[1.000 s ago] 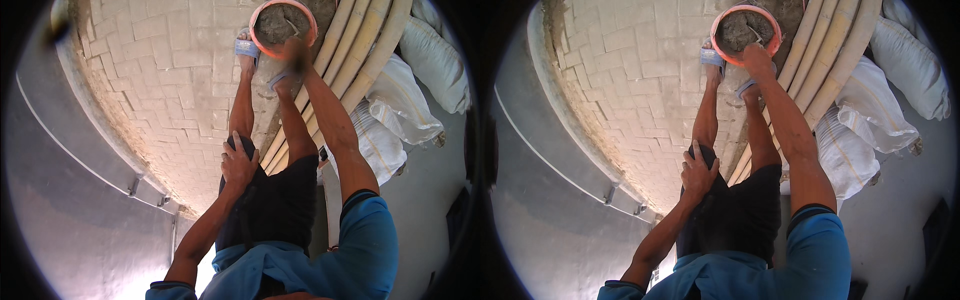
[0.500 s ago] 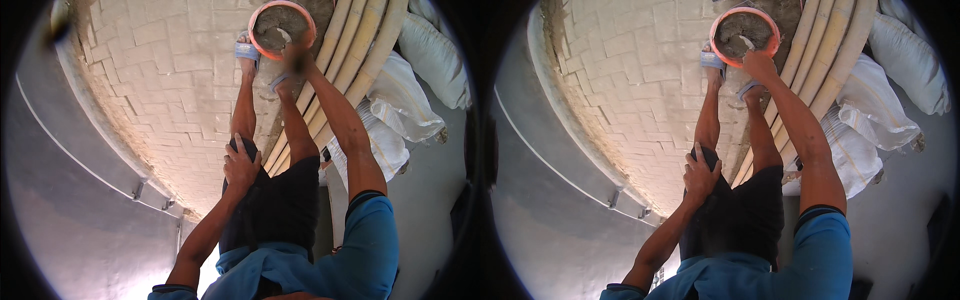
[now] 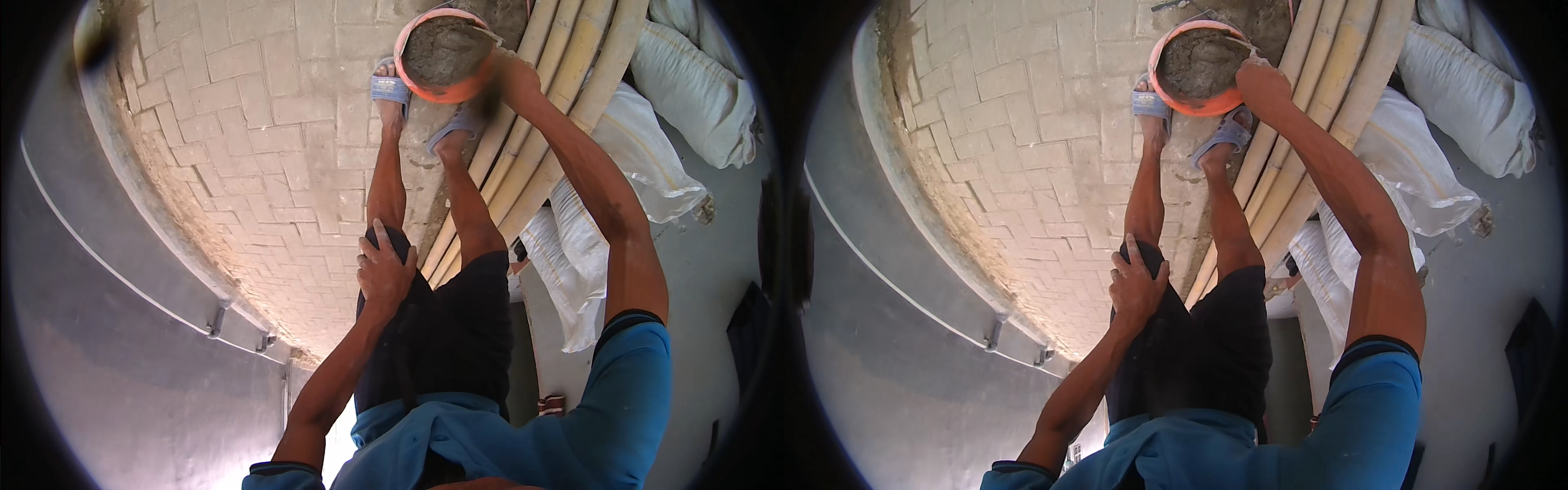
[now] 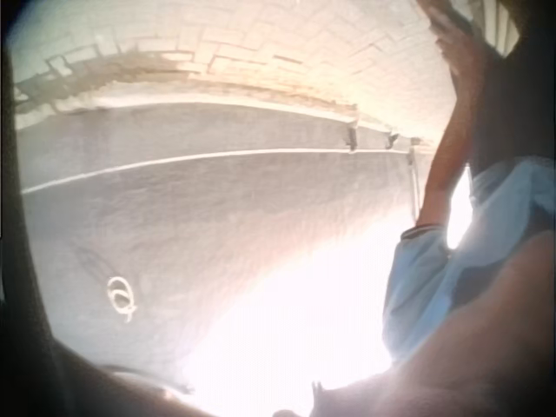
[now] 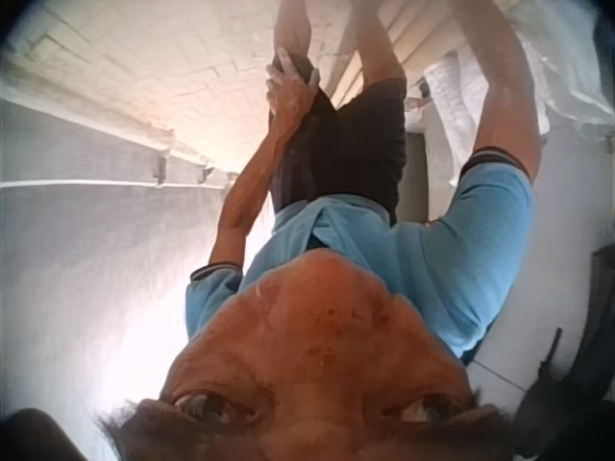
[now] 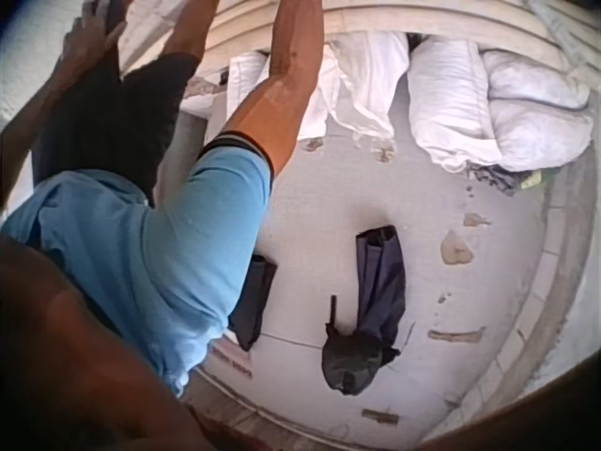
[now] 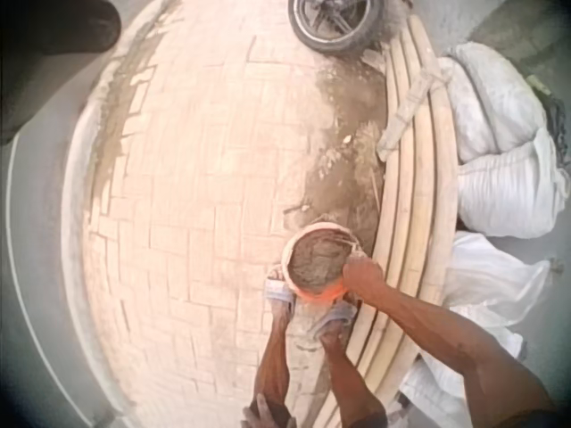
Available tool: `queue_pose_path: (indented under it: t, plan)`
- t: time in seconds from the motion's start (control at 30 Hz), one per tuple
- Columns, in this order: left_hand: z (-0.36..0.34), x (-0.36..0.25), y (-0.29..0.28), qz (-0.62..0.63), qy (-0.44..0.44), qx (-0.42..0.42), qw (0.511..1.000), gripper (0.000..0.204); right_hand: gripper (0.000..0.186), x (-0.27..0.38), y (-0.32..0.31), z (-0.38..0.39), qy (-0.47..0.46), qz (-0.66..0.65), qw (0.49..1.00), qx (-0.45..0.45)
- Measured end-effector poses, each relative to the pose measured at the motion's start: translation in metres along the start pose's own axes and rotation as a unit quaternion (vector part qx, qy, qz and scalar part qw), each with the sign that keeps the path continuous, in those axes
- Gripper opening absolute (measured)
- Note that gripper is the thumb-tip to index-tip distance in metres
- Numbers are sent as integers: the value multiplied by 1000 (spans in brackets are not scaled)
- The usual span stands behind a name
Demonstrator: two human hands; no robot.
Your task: The person scoops dry material from a sack into a bucket, mixes it into mortar, and then uses a trowel to apply and smooth the mixture around a white pipe in a wall.
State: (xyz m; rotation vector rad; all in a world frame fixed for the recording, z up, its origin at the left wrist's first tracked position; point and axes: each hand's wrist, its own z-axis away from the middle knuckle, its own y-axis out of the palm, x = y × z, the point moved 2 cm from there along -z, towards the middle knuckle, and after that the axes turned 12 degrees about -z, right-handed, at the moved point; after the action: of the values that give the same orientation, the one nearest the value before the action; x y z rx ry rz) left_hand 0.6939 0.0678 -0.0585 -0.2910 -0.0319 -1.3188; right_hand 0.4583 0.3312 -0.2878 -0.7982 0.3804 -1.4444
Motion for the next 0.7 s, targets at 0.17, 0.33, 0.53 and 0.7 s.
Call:
queue_pose_path:
  t: [0.17, 0.33, 0.53, 0.7]
  plan:
    - [-8, 6, -4, -3, 6, 2, 1000, 96, 29, 12, 135, -37, 0, -128, 991, -34]
    - [-5, 1, -8, -10, -6, 6, 1000, 94, 24, 31, 151, -37, 178, -436, 878, 83]
    - [-2, -2, -20, -32, 8, -33, 999, 95, 24, 48, 120, -22, 310, -877, 331, 159]
    - [4, -13, -24, -43, 5, -44, 998, 94, 31, 49, 118, 25, 194, -967, 105, 131]
